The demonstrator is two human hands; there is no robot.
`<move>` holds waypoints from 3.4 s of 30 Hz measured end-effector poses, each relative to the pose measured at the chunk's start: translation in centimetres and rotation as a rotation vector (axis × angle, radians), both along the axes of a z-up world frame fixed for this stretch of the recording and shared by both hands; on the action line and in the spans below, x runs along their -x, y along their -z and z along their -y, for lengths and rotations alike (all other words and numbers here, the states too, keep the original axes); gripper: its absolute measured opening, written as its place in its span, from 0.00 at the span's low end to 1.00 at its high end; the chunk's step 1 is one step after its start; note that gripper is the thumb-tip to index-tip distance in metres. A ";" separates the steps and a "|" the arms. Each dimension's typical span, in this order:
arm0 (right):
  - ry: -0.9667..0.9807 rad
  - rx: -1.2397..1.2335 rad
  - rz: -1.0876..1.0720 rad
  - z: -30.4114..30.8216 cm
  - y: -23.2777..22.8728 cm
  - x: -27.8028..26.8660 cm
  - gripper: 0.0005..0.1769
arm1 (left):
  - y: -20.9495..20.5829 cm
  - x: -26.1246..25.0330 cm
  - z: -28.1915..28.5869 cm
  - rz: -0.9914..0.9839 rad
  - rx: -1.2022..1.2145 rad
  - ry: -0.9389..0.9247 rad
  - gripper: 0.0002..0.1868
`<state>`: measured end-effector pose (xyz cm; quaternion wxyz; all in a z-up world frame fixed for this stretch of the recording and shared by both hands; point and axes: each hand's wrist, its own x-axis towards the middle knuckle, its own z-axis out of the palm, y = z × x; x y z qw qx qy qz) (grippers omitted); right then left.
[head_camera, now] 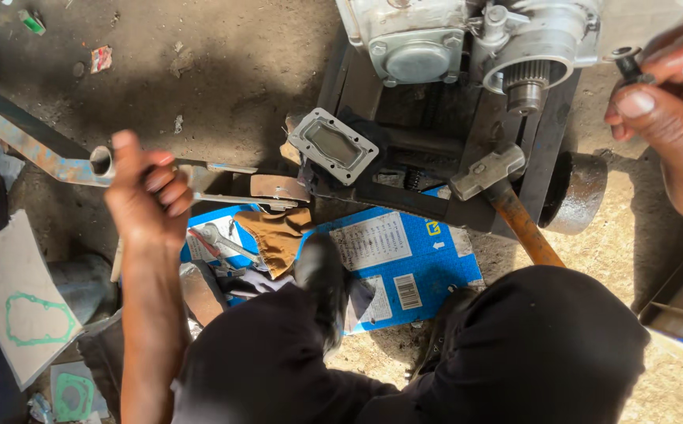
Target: The person applies a substance to a metal cover and then secures the cover onto a mechanical engine block using small screws.
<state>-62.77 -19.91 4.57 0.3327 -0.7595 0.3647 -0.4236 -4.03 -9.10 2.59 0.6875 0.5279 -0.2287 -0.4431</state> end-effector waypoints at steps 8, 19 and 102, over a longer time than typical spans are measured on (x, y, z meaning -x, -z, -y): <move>-0.022 -0.191 0.214 -4.1 2.5 -2.5 0.11 | 9.6 -0.7 6.4 0.518 -0.222 0.093 0.11; -0.179 -0.993 0.617 -2.5 6.1 -11.6 0.11 | 18.9 -1.5 14.7 1.139 0.419 0.367 0.18; 0.436 -1.200 0.438 -1.5 11.6 -27.0 0.16 | 17.8 2.0 15.4 -0.325 -0.095 0.874 0.30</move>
